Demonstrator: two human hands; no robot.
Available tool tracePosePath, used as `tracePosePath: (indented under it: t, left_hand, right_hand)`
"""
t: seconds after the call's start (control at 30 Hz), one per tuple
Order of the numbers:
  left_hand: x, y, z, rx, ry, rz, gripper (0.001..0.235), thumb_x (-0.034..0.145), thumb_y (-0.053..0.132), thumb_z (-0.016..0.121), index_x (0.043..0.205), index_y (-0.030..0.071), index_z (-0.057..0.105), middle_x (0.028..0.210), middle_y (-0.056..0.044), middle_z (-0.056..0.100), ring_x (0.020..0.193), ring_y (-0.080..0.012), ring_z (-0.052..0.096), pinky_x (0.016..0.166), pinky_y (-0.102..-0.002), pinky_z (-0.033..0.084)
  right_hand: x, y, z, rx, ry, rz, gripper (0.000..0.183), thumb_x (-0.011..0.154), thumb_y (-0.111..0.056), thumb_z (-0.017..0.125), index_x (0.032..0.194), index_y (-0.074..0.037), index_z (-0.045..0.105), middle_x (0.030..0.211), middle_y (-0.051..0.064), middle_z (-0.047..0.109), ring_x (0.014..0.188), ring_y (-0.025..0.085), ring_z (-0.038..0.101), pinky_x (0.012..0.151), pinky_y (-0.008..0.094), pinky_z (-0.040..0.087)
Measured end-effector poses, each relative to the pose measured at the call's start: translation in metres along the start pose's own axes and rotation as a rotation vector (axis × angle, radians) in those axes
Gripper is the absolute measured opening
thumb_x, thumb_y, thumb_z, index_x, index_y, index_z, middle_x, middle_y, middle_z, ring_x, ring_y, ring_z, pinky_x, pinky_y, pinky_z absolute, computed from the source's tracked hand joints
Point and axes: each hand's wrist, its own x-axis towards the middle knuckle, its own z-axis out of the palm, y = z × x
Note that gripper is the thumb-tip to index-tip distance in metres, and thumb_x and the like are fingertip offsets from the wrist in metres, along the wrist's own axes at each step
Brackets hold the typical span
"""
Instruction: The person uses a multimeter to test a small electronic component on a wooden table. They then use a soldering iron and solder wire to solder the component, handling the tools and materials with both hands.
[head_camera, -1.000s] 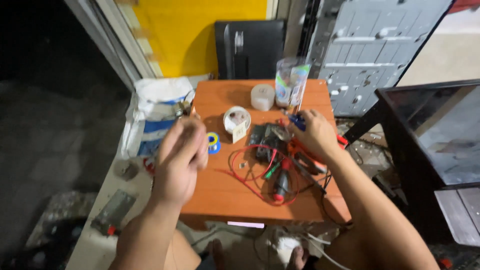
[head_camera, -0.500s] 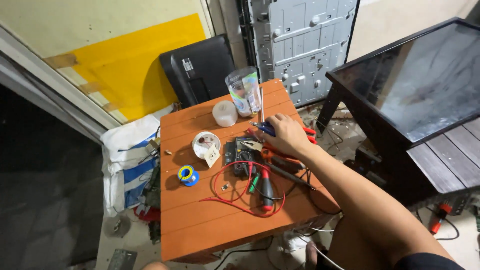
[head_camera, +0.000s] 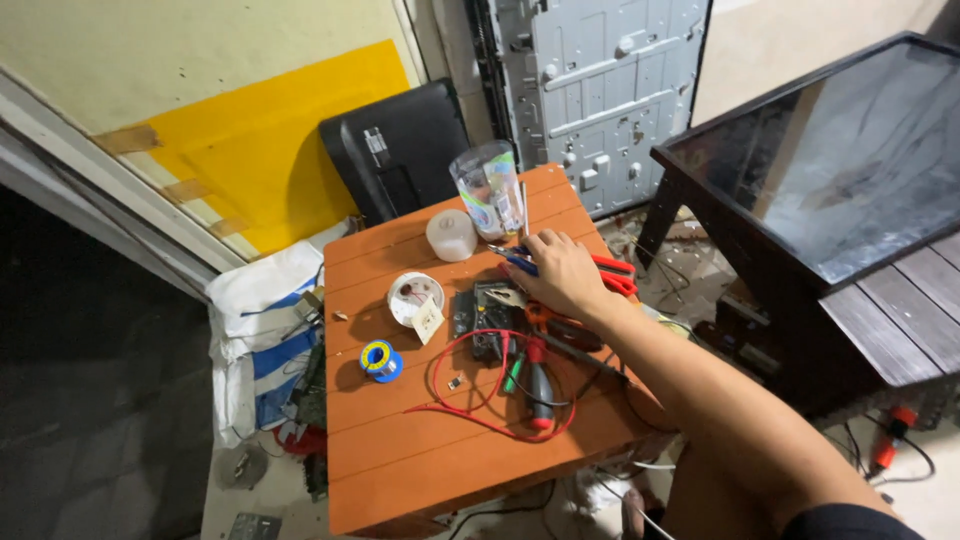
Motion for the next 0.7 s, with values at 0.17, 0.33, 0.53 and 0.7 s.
tracePosePath:
  t: [0.17,0.33,0.53,0.7]
  left_hand:
    - [0.021,-0.003,0.022,-0.096,-0.092,-0.016,0.045,0.095,0.033,0.074,0.065,0.004,0.057,0.063,-0.014,0.06,0.041,-0.0329,0.043,0.044,-0.041,0.038]
    - [0.091,-0.002,0.066,-0.183,-0.192,-0.034,0.051,0.093,0.037,0.077,0.06,0.004,0.056,0.064,-0.016,0.063,0.04,-0.0366,0.045,0.044,-0.044,0.04]
    - [0.174,-0.025,0.153,0.117,0.971,0.106,0.011,0.103,0.004,0.054,0.107,-0.005,0.058,0.068,-0.007,0.049,0.048,-0.0118,0.032,0.041,-0.026,0.022]
    - [0.197,-0.04,0.145,0.201,1.109,0.015,0.008,0.101,0.006,0.061,0.103,-0.001,0.063,0.071,-0.009,0.056,0.045,-0.0072,0.033,0.039,-0.021,0.022]
  right_hand:
    - [0.007,-0.009,0.01,0.023,-0.062,0.034,0.058,0.09,-0.063,0.064,0.131,-0.023,0.059,0.114,0.005,0.059,0.11,0.03,0.063,0.088,0.049,0.052]
    - [0.007,-0.009,-0.029,0.264,-0.074,0.053,0.041,0.104,-0.057,0.05,0.122,-0.024,0.065,0.108,0.006,0.064,0.11,0.034,0.066,0.089,0.05,0.054]
    - [-0.004,0.052,-0.04,-0.099,-0.209,0.123,0.055,0.083,-0.043,0.067,0.128,-0.012,0.066,0.118,0.02,0.069,0.112,0.043,0.064,0.091,0.054,0.052]
    - [-0.002,0.059,-0.037,-0.072,-0.325,0.232,0.044,0.078,-0.049,0.073,0.106,-0.016,0.076,0.112,0.014,0.071,0.113,0.033,0.064,0.096,0.044,0.05]
